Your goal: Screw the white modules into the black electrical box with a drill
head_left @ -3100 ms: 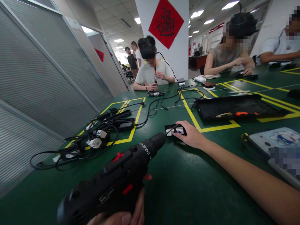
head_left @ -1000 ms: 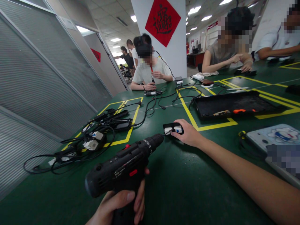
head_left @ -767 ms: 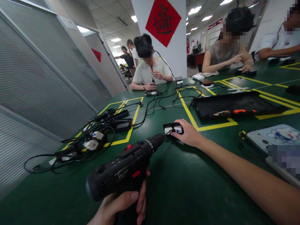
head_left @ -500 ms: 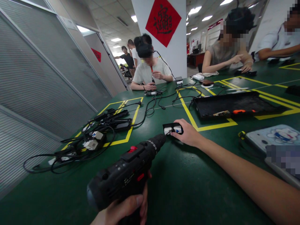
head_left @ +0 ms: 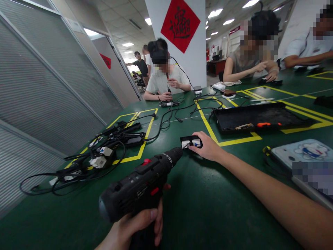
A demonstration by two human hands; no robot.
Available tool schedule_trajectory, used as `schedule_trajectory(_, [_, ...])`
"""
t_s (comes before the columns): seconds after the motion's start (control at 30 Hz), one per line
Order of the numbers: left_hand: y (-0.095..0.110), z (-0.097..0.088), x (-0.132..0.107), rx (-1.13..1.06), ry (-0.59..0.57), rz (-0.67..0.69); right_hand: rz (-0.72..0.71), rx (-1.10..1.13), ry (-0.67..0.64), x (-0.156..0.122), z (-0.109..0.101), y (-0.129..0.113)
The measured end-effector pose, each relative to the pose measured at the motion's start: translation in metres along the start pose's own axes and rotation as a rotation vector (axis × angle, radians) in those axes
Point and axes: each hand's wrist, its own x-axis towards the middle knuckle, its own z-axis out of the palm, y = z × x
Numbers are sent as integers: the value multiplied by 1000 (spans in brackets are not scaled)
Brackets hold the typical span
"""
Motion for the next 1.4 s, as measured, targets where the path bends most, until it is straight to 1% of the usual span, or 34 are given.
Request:
schedule_trajectory(0.1, [3, 4, 7, -12, -5, -18, -12, -20, 32, 2, 0, 6])
schedule_trajectory(0.23, [4, 7, 15, -23, -39, -16, -4, -35, 43, 5, -1, 13])
schedule_trajectory(0.33, [4, 6, 17, -35, -57, -15, 3, -37, 39, 5, -1, 16])
schedule_trajectory(0.47, [6, 6, 17, -37, -49, -30, 14, -58, 33, 4, -2, 16])
schedule_trajectory(0.63, [6, 6, 14, -41, -59, -33, -4, -54, 9, 2, -5, 13])
schedule_trajectory(0.83, [4, 7, 5, -21, -66, -43, -22, -6, -41, 2, -6, 10])
schedule_trajectory(1.13, [3, 8, -5, 23, -23, -70, -34, -14, -38, -1, -5, 3])
schedule_trajectory(1.4, [1, 6, -5, 10, -27, -50, -39, -14, -48, -1, -5, 3])
